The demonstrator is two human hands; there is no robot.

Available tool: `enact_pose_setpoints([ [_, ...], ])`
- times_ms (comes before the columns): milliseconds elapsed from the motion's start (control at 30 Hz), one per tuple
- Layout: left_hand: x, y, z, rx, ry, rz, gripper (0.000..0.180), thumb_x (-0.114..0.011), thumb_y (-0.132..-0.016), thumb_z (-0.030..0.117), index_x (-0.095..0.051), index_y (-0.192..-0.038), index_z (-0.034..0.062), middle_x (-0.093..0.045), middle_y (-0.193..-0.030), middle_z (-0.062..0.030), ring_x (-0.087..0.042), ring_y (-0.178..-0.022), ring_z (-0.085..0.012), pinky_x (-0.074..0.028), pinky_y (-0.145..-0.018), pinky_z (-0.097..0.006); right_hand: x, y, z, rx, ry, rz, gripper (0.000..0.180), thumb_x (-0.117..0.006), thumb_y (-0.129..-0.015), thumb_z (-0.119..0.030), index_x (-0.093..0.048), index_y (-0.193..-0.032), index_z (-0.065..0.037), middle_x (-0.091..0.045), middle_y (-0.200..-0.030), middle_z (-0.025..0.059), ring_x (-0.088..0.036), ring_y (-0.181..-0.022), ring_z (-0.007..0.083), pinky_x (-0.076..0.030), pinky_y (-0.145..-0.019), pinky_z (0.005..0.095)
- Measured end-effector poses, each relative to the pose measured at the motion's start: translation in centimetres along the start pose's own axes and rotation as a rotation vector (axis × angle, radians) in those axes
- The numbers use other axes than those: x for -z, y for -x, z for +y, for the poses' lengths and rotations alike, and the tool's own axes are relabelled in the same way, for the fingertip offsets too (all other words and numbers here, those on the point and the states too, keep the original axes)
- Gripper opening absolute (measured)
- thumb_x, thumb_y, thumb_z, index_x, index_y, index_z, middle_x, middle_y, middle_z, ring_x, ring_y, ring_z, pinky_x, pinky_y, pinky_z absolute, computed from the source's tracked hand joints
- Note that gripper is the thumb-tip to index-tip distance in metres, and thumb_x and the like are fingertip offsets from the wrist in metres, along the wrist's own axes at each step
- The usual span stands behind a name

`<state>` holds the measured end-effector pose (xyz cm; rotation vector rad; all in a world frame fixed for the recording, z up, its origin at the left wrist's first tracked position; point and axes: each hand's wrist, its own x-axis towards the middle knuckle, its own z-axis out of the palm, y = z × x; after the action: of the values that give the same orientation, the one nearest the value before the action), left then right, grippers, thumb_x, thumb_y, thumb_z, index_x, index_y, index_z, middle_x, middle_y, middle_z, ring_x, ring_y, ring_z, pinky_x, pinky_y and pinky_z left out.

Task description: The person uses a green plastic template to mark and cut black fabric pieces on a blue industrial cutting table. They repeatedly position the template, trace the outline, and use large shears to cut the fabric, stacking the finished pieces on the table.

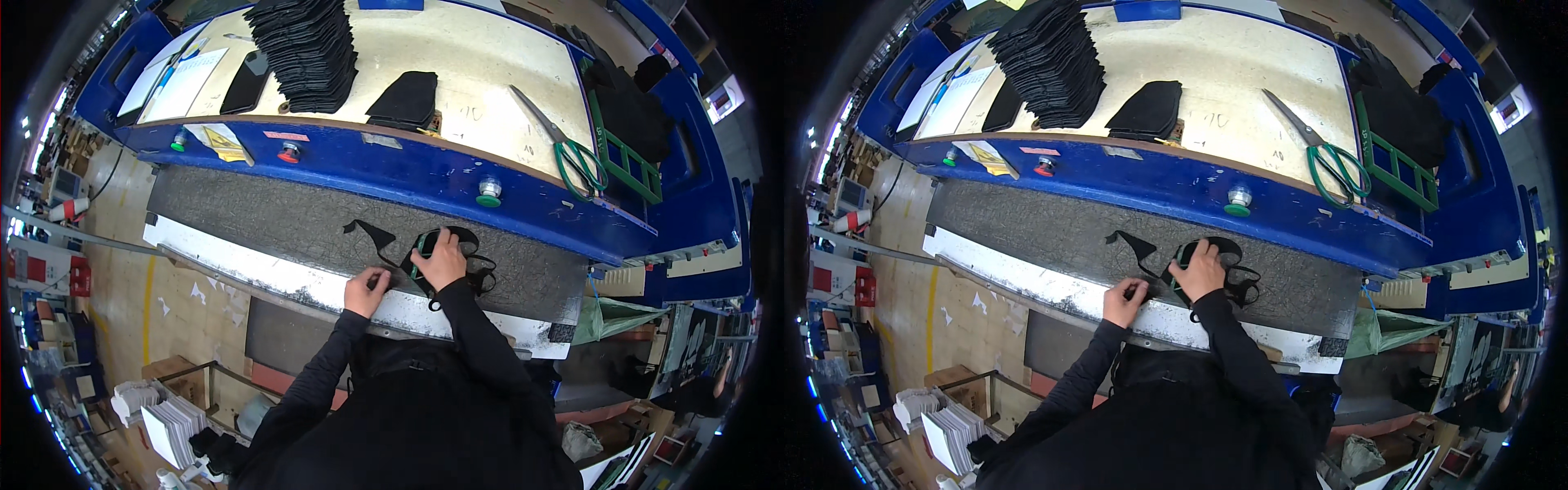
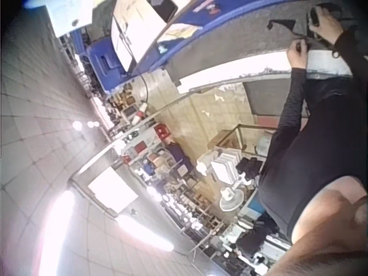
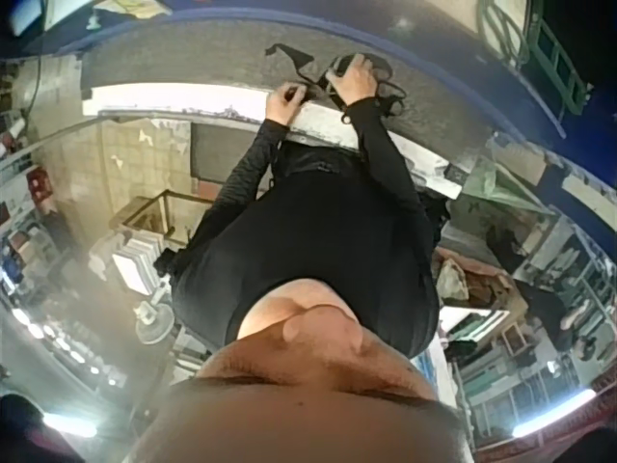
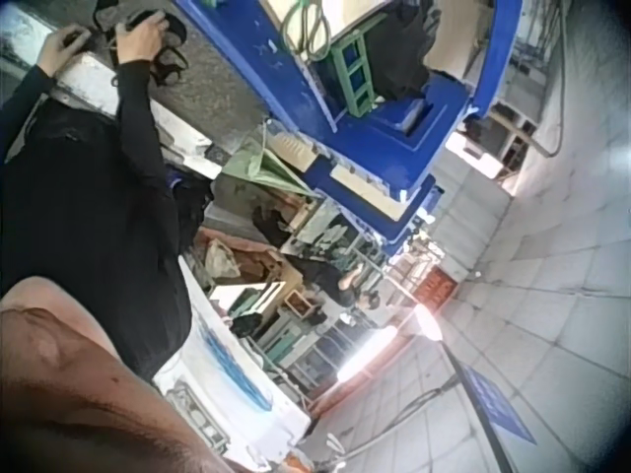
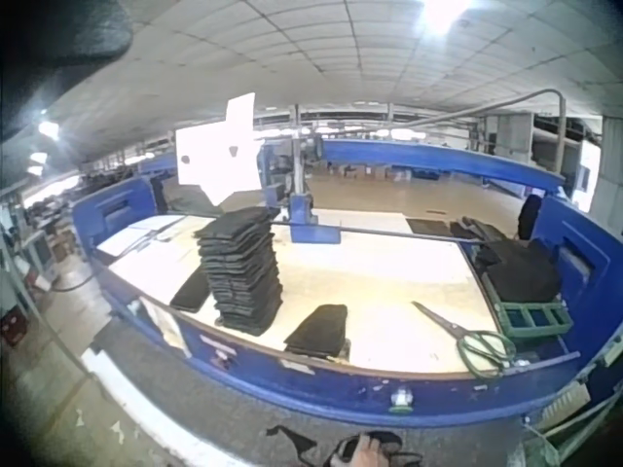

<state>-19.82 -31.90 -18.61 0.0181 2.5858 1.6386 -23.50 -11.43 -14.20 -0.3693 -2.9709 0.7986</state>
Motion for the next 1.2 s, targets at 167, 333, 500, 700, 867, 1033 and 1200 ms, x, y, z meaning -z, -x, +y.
enact_pose_setpoints([
  [167,-1.1,-0.4,1.0,-0.221,-0.281,-0.162,0.042,-0.079,-0.085,0.035,-0.072,-0.12,0.0131,-0.074,-0.103,-0.0137,-0.073,-0.086,-0.0294,-0.058,-0.074,-0.04,-0.3,0.6,3.2,0.054,-0.147,0.03,0.067,-0.067,-0.093,-0.049,-0.051,-0.131,0.004,-0.06,-0.115,0.0313,-0.065,-0.103,0.048,-0.055,-0.083,0.0524],
  [333,-3.7,-1.5,0.4,-0.288,-0.317,-0.103,0.041,-0.078,-0.086,0.031,-0.072,-0.122,0.0115,-0.071,-0.092,-0.0127,-0.071,-0.082,-0.0323,-0.057,-0.072,-0.041,-1.9,2.5,5.5,0.012,-0.255,-0.092,0.046,-0.056,-0.099,-0.027,-0.053,-0.133,0.002,-0.07,-0.087,0.0295,-0.068,-0.083,0.0503,-0.055,-0.078,0.0569],
  [500,-3.6,-2.1,0.1,-0.305,-0.352,-0.135,0.037,-0.076,-0.088,0.028,-0.073,-0.121,0.0128,-0.068,-0.084,-0.0109,-0.069,-0.075,-0.0319,-0.055,-0.067,-0.041,-2.8,3.8,5.1,-0.062,-0.341,-0.013,0.042,-0.059,-0.095,-0.018,-0.055,-0.131,0.003,-0.069,-0.076,0.0216,-0.07,-0.072,0.041,-0.055,-0.068,0.0506],
  [700,-3.2,-2.4,0.4,-0.312,-0.376,-0.165,0.036,-0.073,-0.091,0.031,-0.072,-0.125,0.0169,-0.066,-0.082,-0.0085,-0.068,-0.074,-0.0308,-0.054,-0.065,-0.041,-3.4,4.2,5.8,-0.117,-0.565,-0.002,0.043,-0.064,-0.095,-0.019,-0.058,-0.132,0.003,-0.068,-0.072,0.0165,-0.072,-0.068,0.034,-0.056,-0.065,0.0437],
  [867,-2.2,-3.0,-0.2,-0.344,-0.354,-0.197,0.037,-0.077,-0.087,0.025,-0.073,-0.122,0.0113,-0.072,-0.094,-0.0136,-0.071,-0.083,-0.0324,-0.057,-0.074,-0.039,-4.3,4.2,6.8,-0.154,-0.594,-0.042,0.046,-0.067,-0.096,-0.021,-0.056,-0.134,0.001,-0.068,-0.072,0.0136,-0.07,-0.062,0.0279,-0.055,-0.061,0.0395],
  [1033,2.9,-2.1,-0.2,-0.123,-0.122,-0.171,0.038,-0.079,-0.086,0.022,-0.07,-0.118,0.0034,-0.073,-0.11,-0.0196,-0.071,-0.101,-0.0367,-0.057,-0.087,-0.04,-0.7,4.8,5.5,-0.346,-0.924,-0.103,0.039,-0.062,-0.103,-0.022,-0.056,-0.135,-0.001,-0.064,-0.071,0.0051,-0.061,-0.055,0.0116,-0.05,-0.052,0.0284],
  [1200,10.5,1.7,-5.0,-0.014,-0.277,-0.153,0.022,-0.072,-0.091,0.015,-0.069,-0.108,0.001,-0.071,-0.102,-0.0204,-0.069,-0.095,-0.0405,-0.055,-0.083,-0.043,4.0,4.0,4.3,-0.352,-1.031,0.12,0.024,-0.058,-0.105,-0.021,-0.065,-0.118,-0.002,-0.061,-0.07,0.0031,-0.055,-0.054,0.0072,-0.043,-0.049,0.0242],
])
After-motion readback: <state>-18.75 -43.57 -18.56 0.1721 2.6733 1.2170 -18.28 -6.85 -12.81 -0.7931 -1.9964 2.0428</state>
